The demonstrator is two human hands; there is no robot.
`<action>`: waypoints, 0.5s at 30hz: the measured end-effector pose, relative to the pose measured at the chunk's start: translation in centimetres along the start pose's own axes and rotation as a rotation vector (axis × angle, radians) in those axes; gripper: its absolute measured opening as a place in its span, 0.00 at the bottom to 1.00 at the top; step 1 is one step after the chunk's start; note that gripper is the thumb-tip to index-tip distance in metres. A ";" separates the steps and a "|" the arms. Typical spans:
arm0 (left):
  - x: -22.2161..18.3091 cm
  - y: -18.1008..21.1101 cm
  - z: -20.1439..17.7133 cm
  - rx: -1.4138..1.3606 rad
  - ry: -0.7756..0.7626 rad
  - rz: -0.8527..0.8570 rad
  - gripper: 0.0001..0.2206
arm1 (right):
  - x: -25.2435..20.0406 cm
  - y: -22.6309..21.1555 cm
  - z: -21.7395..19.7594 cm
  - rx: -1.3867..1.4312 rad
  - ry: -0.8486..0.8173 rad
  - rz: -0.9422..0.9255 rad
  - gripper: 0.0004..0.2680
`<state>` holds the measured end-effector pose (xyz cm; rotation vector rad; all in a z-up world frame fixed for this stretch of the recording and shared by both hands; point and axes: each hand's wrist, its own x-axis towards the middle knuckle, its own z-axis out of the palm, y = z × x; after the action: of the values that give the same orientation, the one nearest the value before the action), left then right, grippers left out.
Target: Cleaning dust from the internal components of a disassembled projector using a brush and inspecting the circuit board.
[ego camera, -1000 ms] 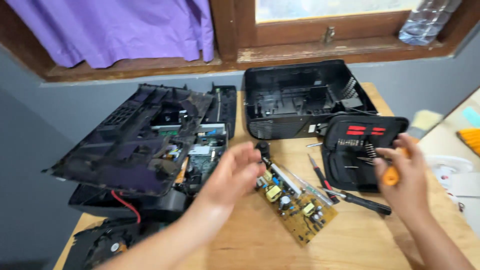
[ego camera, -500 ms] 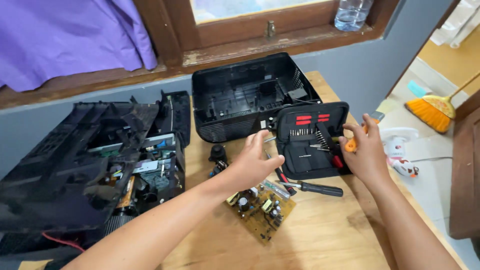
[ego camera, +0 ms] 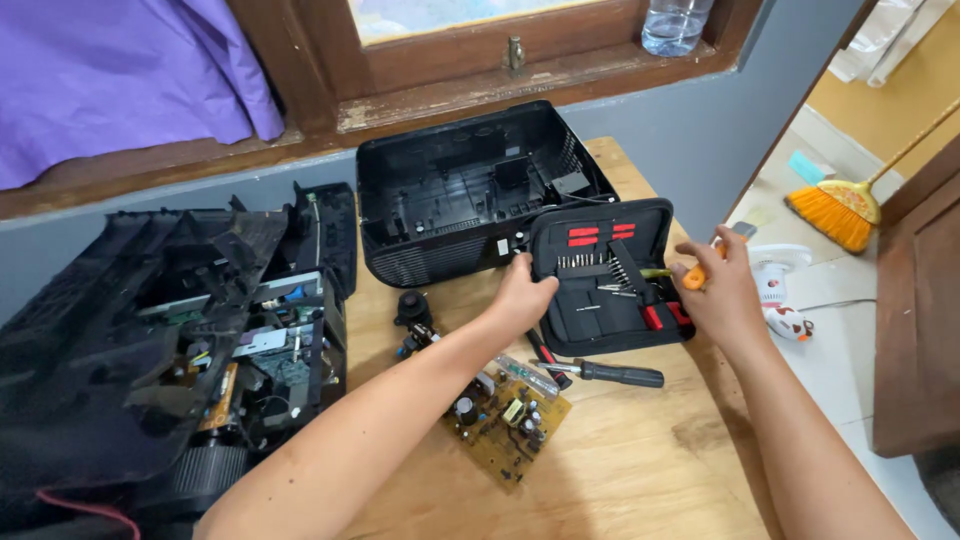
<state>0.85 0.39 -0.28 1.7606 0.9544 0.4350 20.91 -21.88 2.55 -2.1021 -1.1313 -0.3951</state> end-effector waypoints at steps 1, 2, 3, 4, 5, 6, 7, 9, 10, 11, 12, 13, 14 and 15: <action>0.3 -0.3 0.3 -0.078 0.039 -0.011 0.33 | -0.1 -0.4 0.1 0.003 -0.023 -0.002 0.12; 0.5 -0.7 0.6 -0.156 0.079 -0.022 0.31 | -0.1 -0.8 0.1 0.006 -0.046 -0.004 0.11; 0.4 -0.5 0.2 -0.155 0.076 -0.023 0.31 | -0.2 -1.6 0.1 0.005 -0.046 -0.001 0.11; 0.3 -0.3 -0.2 -0.150 0.079 -0.028 0.31 | -0.2 -2.4 0.2 -0.006 -0.061 -0.022 0.11; 0.0 -0.3 -0.7 -0.145 0.083 -0.036 0.30 | -0.3 -3.3 0.3 -0.016 -0.078 -0.043 0.12; 0.4 -0.5 -0.2 -0.143 0.082 -0.038 0.30 | -0.5 -3.3 0.6 -0.015 -0.081 -0.041 0.12; 0.7 -0.6 0.3 -0.141 0.068 -0.049 0.31 | -0.6 -3.2 0.9 -0.039 -0.096 -0.052 0.12; 0.4 0.0 0.2 -0.140 0.053 -0.060 0.32 | -0.6 -2.8 1.3 -0.064 -0.112 -0.062 0.13; -0.4 0.7 -0.3 -0.145 0.010 -0.048 0.31 | -0.6 -2.4 1.4 -0.081 -0.131 -0.044 0.13; -1.2 1.4 -0.9 -0.150 -0.031 -0.038 0.30 | -0.6 -2.1 1.6 -0.096 -0.151 -0.026 0.14; -1.0 1.0 -0.3 -0.151 -0.030 -0.039 0.30 | -0.5 -1.3 1.8 -0.095 -0.152 -0.026 0.14; -0.7 0.6 0.4 -0.169 -0.018 -0.031 0.29 | -0.3 -0.5 2.0 -0.104 -0.175 0.007 0.12; -0.5 0.1 1.0 -0.188 -0.007 -0.024 0.29 | -0.1 0.3 2.2 -0.113 -0.197 0.041 0.11; -1.2 0.8 1.0 -0.190 -0.006 -0.025 0.29 | 0.0 0.9 2.0 -0.114 -0.198 0.039 0.11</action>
<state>1.11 -1.33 0.25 1.5763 0.9000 0.4884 21.50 -20.84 0.75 -2.2999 -1.2024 -0.2414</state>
